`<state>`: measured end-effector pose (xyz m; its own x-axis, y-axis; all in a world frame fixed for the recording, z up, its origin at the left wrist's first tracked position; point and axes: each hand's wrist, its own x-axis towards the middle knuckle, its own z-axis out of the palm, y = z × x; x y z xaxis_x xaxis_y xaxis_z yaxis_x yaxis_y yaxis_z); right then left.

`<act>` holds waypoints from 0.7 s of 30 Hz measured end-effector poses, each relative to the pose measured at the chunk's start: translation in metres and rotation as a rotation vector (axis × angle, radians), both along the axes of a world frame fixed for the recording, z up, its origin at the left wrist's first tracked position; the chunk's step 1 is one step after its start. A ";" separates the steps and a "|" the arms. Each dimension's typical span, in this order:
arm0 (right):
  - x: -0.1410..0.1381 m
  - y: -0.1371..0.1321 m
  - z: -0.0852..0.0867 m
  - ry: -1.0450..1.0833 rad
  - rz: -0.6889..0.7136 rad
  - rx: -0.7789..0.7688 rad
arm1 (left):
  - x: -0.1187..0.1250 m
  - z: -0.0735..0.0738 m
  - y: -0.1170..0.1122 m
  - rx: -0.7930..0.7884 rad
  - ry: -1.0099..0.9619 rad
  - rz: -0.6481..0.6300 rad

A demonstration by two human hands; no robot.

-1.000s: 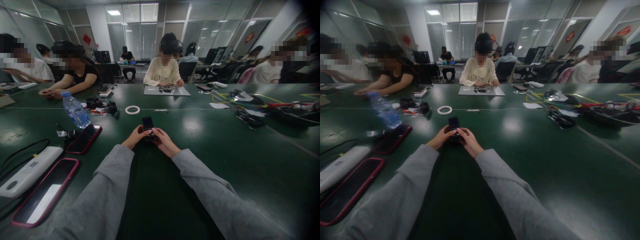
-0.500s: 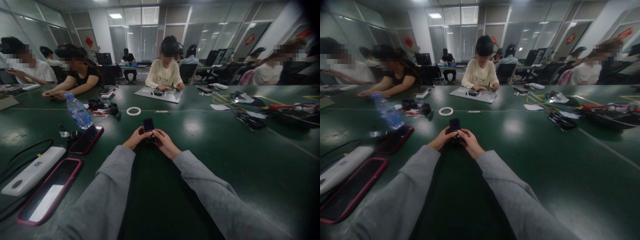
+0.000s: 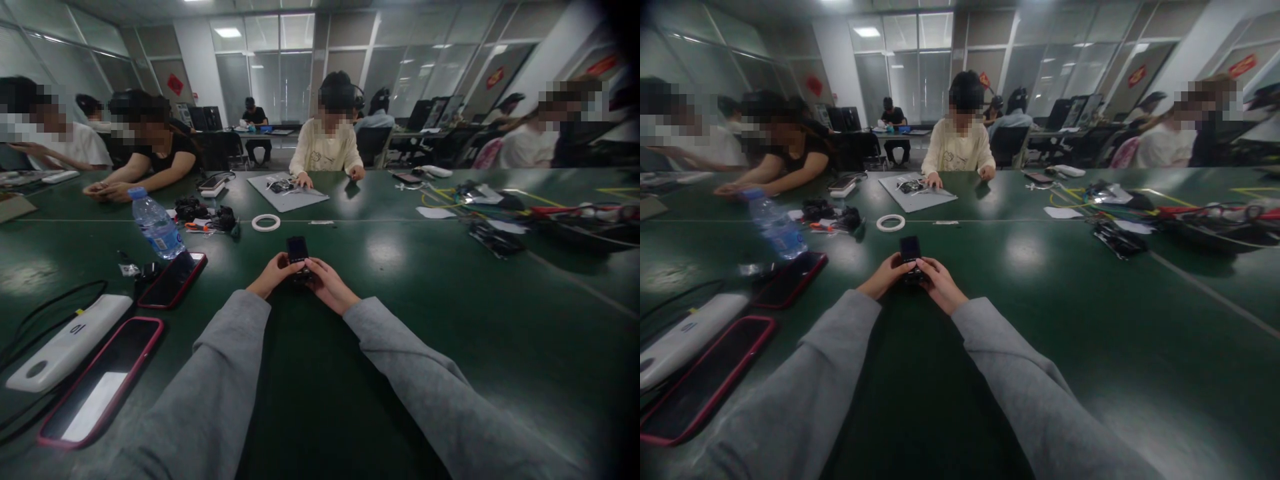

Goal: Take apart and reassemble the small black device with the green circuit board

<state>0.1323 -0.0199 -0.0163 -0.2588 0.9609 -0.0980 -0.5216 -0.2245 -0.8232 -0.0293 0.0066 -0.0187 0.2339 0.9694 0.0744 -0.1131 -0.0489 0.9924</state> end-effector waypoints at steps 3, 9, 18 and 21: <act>0.000 0.000 0.000 0.000 0.001 0.004 | 0.000 -0.001 0.000 0.005 0.008 0.006; 0.001 -0.002 0.002 -0.010 0.010 -0.002 | 0.002 0.001 -0.002 -0.084 -0.103 0.004; 0.003 -0.002 0.004 -0.006 0.029 0.000 | 0.002 0.009 -0.006 -0.168 -0.219 -0.046; 0.002 -0.003 0.005 0.006 0.023 -0.005 | 0.002 0.010 -0.006 -0.174 -0.233 -0.048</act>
<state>0.1346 -0.0228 -0.0116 -0.2812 0.9543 -0.1012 -0.5211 -0.2404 -0.8190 -0.0273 0.0005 -0.0084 0.2762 0.9605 -0.0346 -0.3374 0.1306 0.9323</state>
